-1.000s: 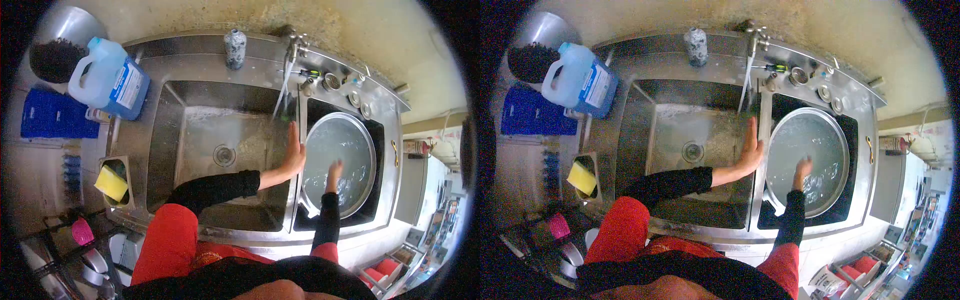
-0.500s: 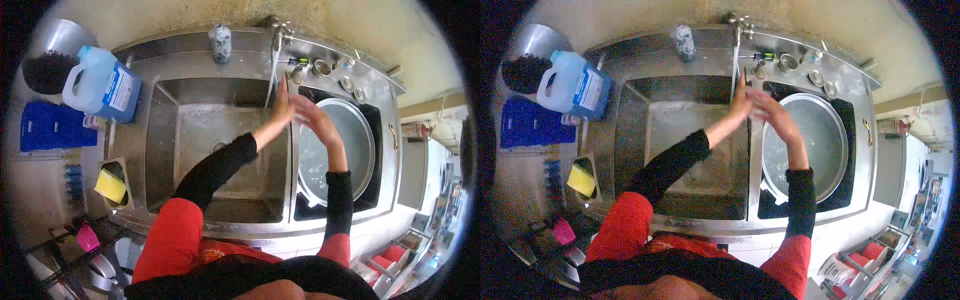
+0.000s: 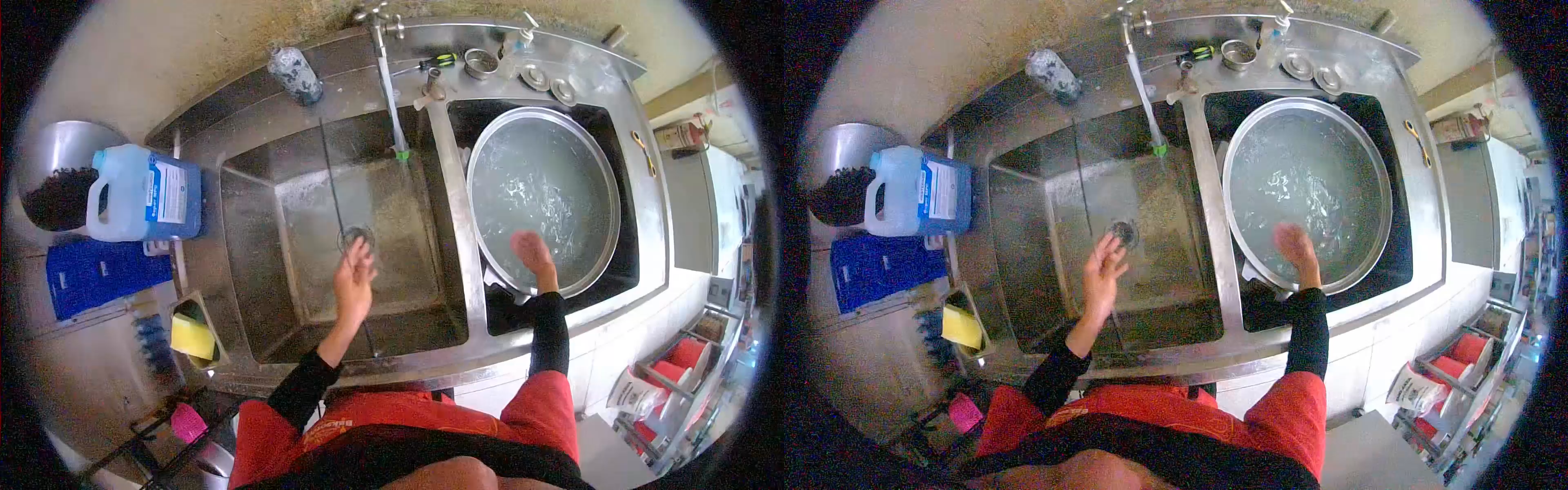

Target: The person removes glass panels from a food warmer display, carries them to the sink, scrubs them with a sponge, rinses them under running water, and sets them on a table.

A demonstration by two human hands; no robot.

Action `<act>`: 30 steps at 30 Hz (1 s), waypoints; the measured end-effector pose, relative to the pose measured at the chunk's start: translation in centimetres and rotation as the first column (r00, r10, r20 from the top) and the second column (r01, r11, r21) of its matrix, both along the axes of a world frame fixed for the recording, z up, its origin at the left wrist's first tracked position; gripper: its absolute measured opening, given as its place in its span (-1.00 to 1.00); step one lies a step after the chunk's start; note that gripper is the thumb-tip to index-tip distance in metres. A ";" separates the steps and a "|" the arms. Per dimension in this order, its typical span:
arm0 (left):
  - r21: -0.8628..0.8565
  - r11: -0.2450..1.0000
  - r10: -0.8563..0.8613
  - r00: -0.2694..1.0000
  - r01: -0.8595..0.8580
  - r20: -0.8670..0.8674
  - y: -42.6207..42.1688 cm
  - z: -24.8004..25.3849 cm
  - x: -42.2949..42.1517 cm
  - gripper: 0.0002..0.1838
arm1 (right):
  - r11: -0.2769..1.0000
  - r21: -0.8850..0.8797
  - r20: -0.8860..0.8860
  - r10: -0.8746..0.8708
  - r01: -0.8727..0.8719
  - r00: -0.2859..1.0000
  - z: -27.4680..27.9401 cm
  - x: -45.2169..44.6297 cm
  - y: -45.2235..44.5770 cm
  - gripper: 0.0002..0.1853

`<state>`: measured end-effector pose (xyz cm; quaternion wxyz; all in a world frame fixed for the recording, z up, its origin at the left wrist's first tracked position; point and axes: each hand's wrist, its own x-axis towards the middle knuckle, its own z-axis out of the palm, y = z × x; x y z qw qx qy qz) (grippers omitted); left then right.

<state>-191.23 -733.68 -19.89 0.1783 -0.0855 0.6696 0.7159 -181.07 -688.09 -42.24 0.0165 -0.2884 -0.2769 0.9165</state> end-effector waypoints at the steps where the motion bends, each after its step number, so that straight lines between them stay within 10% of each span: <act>1: -0.042 0.999 0.024 0.998 -0.022 0.050 -1.1 -0.3 -0.3 -0.56 | 0.991 -0.034 -0.041 0.131 -0.132 0.991 5.6 -2.4 -2.7 -0.54; 5: -0.162 0.986 0.050 0.996 -0.038 0.071 -5.3 -2.0 -0.8 -0.67 | 0.545 0.107 -0.072 0.839 -0.832 0.540 23.6 -10.7 -18.5 -0.36; 9: -0.115 0.986 0.127 0.990 -0.119 0.064 -7.5 -2.8 -0.8 -0.69 | 0.421 0.371 -0.021 0.895 -0.828 0.445 24.6 -12.1 -28.2 -0.42; 11: -0.111 0.986 0.130 0.991 -0.125 0.039 -8.9 -3.3 -0.6 -0.71 | 0.422 0.818 -0.058 0.736 -0.390 0.675 22.1 -13.6 -28.2 -0.42; 13: -0.096 0.989 0.124 0.988 -0.115 0.096 -10.2 -3.6 -0.5 -0.66 | 0.624 0.674 0.180 0.381 -0.396 0.907 24.4 -13.0 -21.9 -0.49; 14: -0.096 0.989 0.126 0.988 -0.117 0.095 -10.6 -3.9 -0.4 -0.66 | 0.753 0.657 -0.015 0.069 -0.042 0.997 19.2 -12.2 -17.5 -0.49; 17: -0.064 0.988 0.150 0.982 -0.143 0.113 -11.1 -4.4 -0.4 -0.65 | 0.439 0.894 0.179 -0.535 0.091 0.826 6.3 -3.9 -4.2 -0.60; 20: -0.063 0.984 0.176 0.974 -0.168 0.144 -10.7 -4.4 -0.7 -0.67 | 0.722 0.682 0.360 -0.471 0.118 0.805 -0.3 1.0 0.3 -0.66; 24: -0.024 0.983 0.183 0.973 -0.182 0.140 -8.8 -2.6 -1.1 -0.68 | 0.996 -0.088 0.021 -0.029 0.031 0.999 6.4 -3.1 -5.4 -0.65; 30: -0.057 0.980 0.197 0.971 -0.191 0.135 -7.6 -1.3 -0.5 -0.67 | 0.776 0.334 -0.050 0.582 -0.536 0.812 24.4 -16.2 -21.2 -0.60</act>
